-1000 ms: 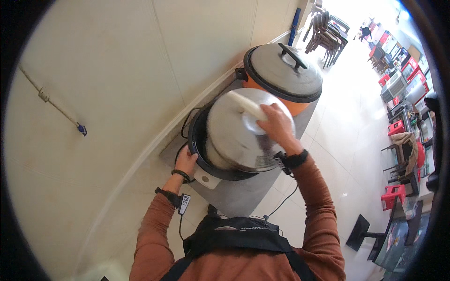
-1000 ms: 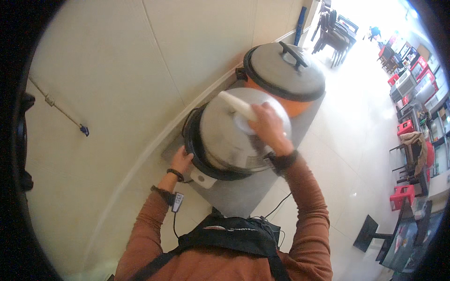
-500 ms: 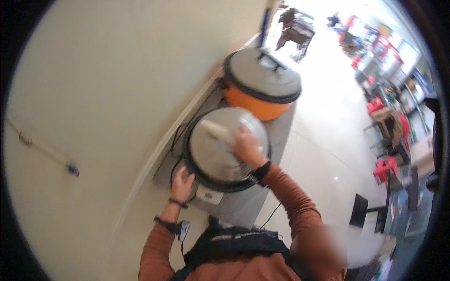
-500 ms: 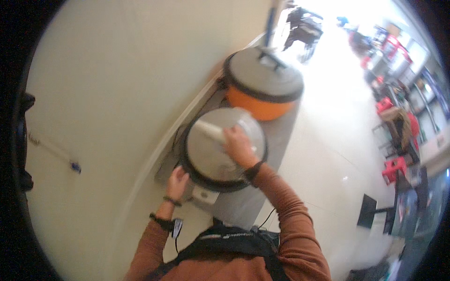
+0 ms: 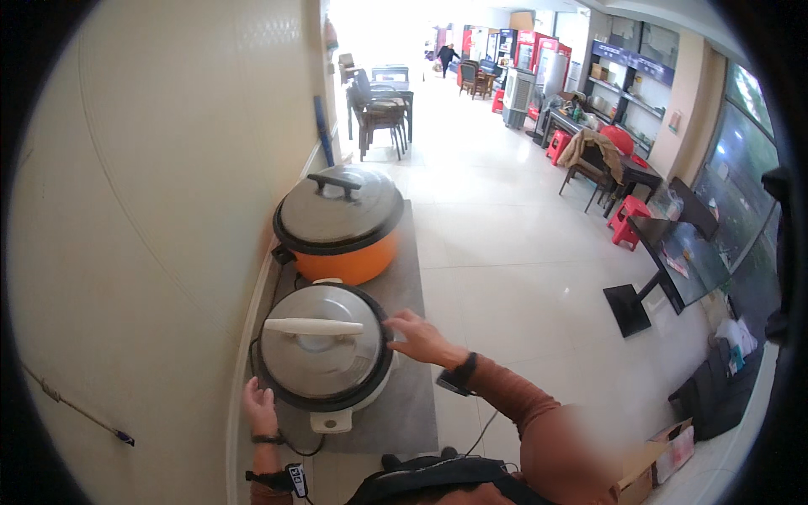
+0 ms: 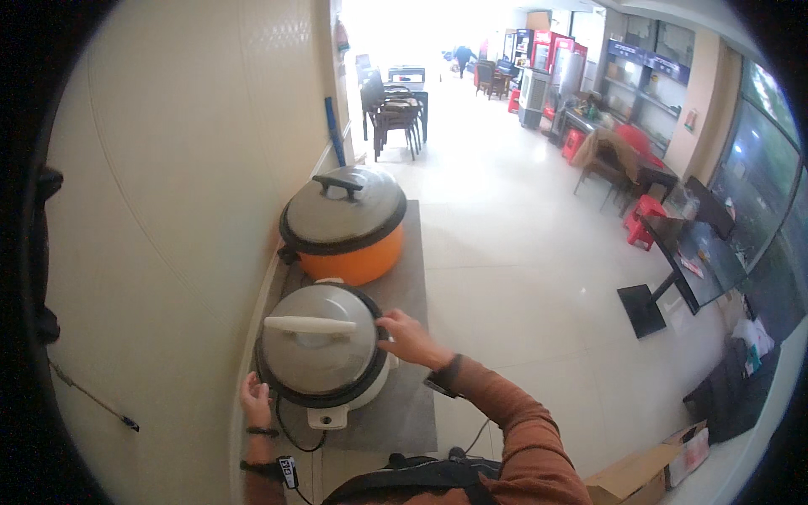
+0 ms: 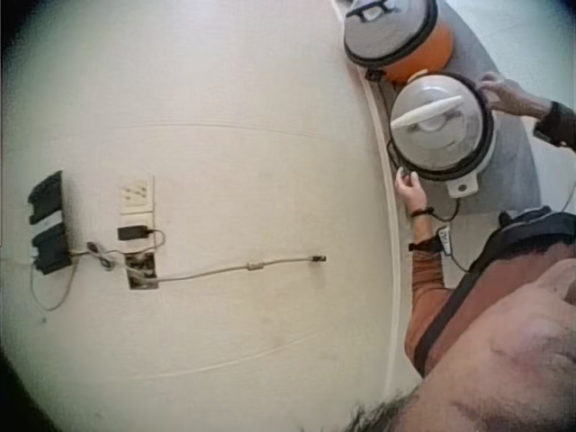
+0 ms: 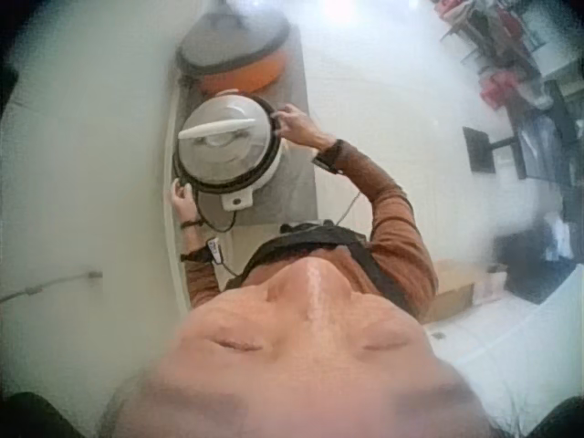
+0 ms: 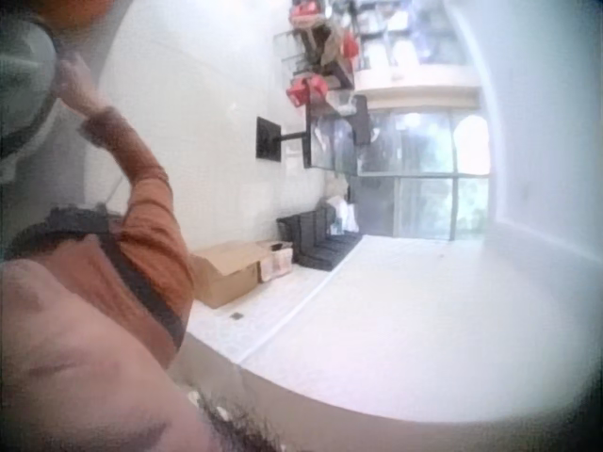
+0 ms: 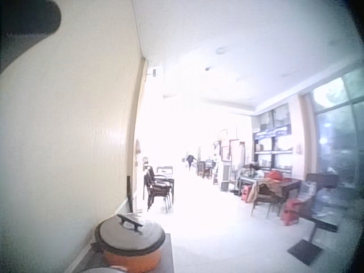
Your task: The person washes rice in a rice cooker pot at the sink, then carries it to a rice cooker and places it inside. Later, the person scoops cooked rice from the cooker into a metal bowl using a rice paddle.
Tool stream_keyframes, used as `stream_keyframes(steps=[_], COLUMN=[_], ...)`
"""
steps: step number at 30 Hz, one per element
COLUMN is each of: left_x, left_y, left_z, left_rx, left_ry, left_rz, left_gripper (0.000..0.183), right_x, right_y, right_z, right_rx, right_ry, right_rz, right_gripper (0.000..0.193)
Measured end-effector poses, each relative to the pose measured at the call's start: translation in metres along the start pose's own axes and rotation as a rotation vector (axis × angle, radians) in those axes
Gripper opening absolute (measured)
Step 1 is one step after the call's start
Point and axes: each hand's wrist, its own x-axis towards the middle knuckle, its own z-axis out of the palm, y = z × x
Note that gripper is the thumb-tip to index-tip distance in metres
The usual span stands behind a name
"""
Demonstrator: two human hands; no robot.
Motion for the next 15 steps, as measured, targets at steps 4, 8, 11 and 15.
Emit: stream_keyframes(steps=[4, 8, 11, 15], left_x=[-0.035, -0.075, -0.106, -0.154], left_y=[0.064, 0.114, 0.138, 0.16], left_z=[0.026, 0.093, 0.174, 0.279], left_rx=[0.002, -0.07, -0.079, -0.101], left_ry=[-0.022, -0.168, -0.428, -0.795], left_rz=[0.122, 0.155, 0.199, 0.204], left_gripper=[0.037, 0.031, 0.026, 0.022], right_x=[-0.119, -0.251, -0.33, -0.367], right_y=[0.037, 0.052, 0.006, -0.122], right_z=[-0.055, -0.111, -0.167, -0.264], right_rx=[-0.019, 0.02, -0.012, -0.133], right_ry=[-0.035, 0.084, 0.322, 0.742], right_rz=[0.348, 0.582, 0.755, 0.537], right_gripper=[0.036, 0.04, 0.047, 0.067])
